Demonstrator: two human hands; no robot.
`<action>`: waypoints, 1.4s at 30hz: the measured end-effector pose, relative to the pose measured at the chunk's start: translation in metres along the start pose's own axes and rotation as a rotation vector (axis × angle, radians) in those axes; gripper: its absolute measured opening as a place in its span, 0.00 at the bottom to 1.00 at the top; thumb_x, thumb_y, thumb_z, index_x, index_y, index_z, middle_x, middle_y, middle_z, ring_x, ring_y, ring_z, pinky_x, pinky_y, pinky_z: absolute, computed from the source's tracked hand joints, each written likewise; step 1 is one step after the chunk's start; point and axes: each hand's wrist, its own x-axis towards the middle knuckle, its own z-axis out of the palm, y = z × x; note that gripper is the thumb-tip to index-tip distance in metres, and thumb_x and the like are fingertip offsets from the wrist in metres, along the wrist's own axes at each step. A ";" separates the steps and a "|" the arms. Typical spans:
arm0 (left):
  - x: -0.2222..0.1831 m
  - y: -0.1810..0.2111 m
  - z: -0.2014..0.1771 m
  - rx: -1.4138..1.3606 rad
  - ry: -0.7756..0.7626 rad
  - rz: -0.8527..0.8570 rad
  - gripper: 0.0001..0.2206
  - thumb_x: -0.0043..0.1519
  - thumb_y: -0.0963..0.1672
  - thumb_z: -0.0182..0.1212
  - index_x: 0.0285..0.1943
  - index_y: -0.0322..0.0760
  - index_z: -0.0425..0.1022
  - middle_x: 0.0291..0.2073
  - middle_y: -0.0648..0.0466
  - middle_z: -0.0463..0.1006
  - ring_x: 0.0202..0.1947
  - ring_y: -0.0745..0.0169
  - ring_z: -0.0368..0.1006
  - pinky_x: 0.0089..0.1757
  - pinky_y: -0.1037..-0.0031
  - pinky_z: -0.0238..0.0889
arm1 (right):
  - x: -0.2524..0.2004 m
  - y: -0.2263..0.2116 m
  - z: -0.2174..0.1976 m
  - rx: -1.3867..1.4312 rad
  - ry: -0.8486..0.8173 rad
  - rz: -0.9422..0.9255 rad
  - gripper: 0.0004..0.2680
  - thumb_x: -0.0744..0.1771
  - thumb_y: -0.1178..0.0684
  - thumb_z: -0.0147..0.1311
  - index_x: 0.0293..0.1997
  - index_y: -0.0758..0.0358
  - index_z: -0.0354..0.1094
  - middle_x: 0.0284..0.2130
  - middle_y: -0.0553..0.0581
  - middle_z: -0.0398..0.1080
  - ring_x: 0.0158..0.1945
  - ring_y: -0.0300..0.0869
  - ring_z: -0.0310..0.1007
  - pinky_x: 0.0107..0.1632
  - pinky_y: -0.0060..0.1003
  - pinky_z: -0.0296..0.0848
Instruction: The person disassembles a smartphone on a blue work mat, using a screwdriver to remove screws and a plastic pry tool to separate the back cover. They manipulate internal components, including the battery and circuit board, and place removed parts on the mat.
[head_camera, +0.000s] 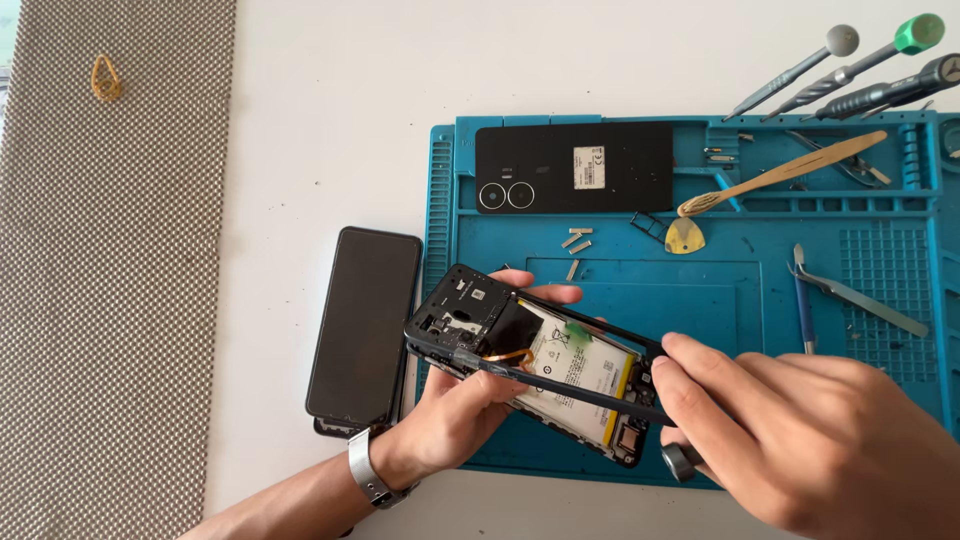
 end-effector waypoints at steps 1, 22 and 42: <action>0.000 0.000 0.000 -0.007 0.007 0.001 0.32 0.61 0.34 0.51 0.76 0.44 0.48 0.73 0.39 0.58 0.74 0.31 0.57 0.61 0.45 0.63 | 0.000 0.000 -0.001 0.016 0.003 0.015 0.20 0.65 0.43 0.63 0.54 0.72 0.68 0.50 0.75 0.72 0.37 0.50 0.81 0.35 0.45 0.80; -0.009 -0.014 0.011 0.253 0.010 -0.033 0.30 0.63 0.32 0.59 0.72 0.39 0.52 0.64 0.45 0.66 0.69 0.48 0.66 0.66 0.53 0.64 | 0.037 -0.034 -0.009 0.575 0.115 0.085 0.18 0.64 0.38 0.67 0.47 0.60 0.71 0.29 0.50 0.72 0.24 0.34 0.76 0.22 0.31 0.72; -0.031 -0.012 0.002 -0.233 -0.218 -0.496 0.34 0.55 0.41 0.61 0.72 0.22 0.58 0.50 0.36 0.76 0.48 0.44 0.77 0.55 0.60 0.69 | 0.081 0.005 -0.001 1.339 -0.240 0.466 0.12 0.66 0.45 0.59 0.31 0.63 0.65 0.16 0.47 0.67 0.24 0.30 0.57 0.26 0.30 0.59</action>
